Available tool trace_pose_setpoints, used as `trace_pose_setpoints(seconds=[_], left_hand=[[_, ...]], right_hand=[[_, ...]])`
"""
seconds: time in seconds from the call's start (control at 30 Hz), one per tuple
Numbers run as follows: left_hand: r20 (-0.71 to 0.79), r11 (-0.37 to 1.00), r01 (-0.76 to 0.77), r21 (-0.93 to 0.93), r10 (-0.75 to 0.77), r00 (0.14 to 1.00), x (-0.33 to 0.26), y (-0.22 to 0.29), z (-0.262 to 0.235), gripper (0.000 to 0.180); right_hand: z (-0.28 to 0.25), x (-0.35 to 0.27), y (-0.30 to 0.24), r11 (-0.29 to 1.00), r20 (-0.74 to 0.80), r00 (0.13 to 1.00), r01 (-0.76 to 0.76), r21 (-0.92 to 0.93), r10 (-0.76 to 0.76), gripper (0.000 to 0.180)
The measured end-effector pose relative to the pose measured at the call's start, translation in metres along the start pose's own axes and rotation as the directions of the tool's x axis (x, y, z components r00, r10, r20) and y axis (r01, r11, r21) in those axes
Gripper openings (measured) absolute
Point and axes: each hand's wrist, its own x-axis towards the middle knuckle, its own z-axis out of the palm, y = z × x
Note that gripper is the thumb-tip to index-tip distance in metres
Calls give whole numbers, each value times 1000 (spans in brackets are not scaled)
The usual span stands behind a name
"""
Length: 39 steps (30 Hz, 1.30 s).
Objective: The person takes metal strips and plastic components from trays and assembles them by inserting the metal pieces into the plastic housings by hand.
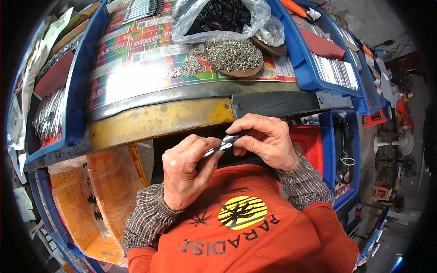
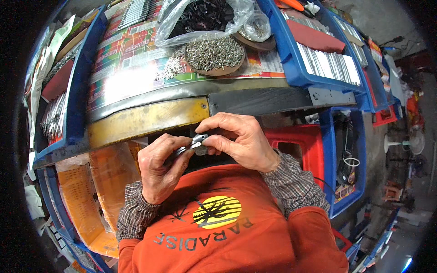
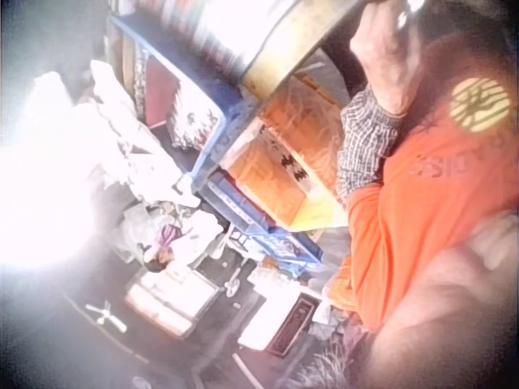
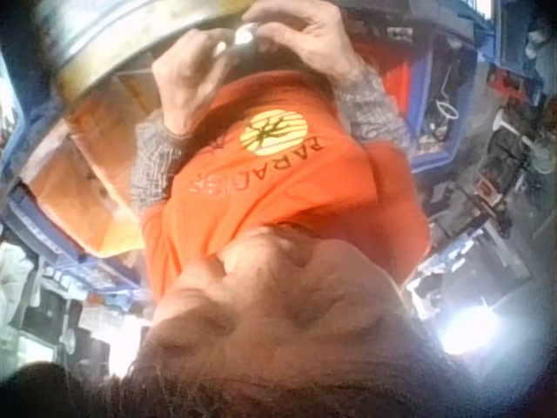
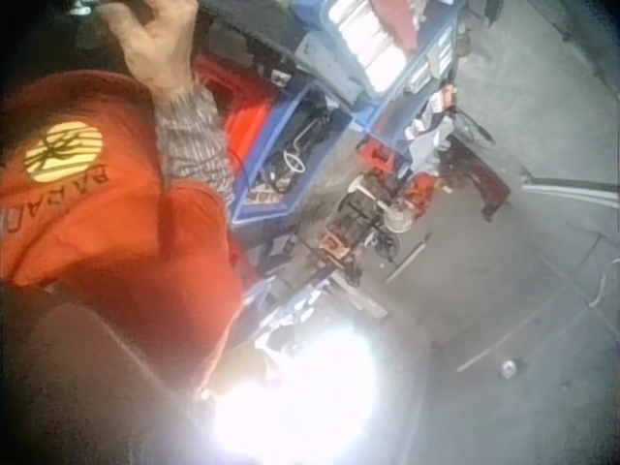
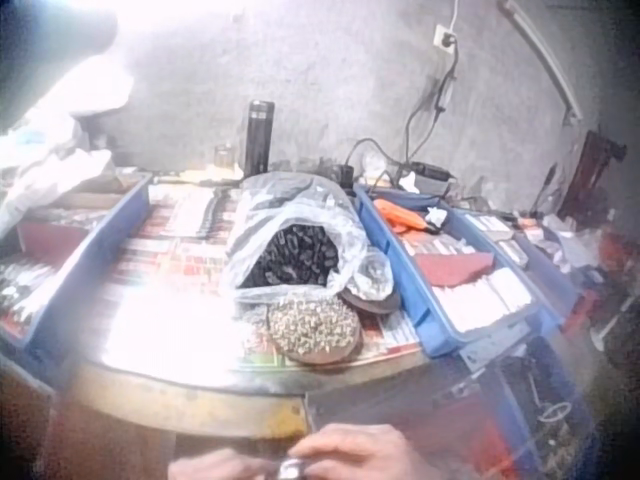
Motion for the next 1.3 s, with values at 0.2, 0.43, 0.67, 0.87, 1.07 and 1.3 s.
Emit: trace_pose_setpoints(seconds=[0.2,0.43,0.67,0.87,1.07,1.3], left_hand=[[7,998,-62,33,62,998,-3,-3,2,20],[29,994,-107,15,106,994,-10,-9,7,23],[48,996,-90,-18,90,995,-21,-18,14,25],[57,997,-73,-15,74,996,-26,-24,17,24],[90,996,-91,11,90,992,-31,-29,20,22],[86,998,-56,33,53,995,-38,-30,27,23]], right_hand=[[-2,1,11,972,85,992,-111,205,95,16],[-11,5,20,998,197,980,29,62,-41,13],[-6,-2,23,991,229,970,105,-88,-82,14],[6,-14,30,997,169,986,9,-73,3,21],[7,-19,31,952,184,980,128,-280,-78,19],[12,-31,41,965,144,989,11,-261,28,20]])
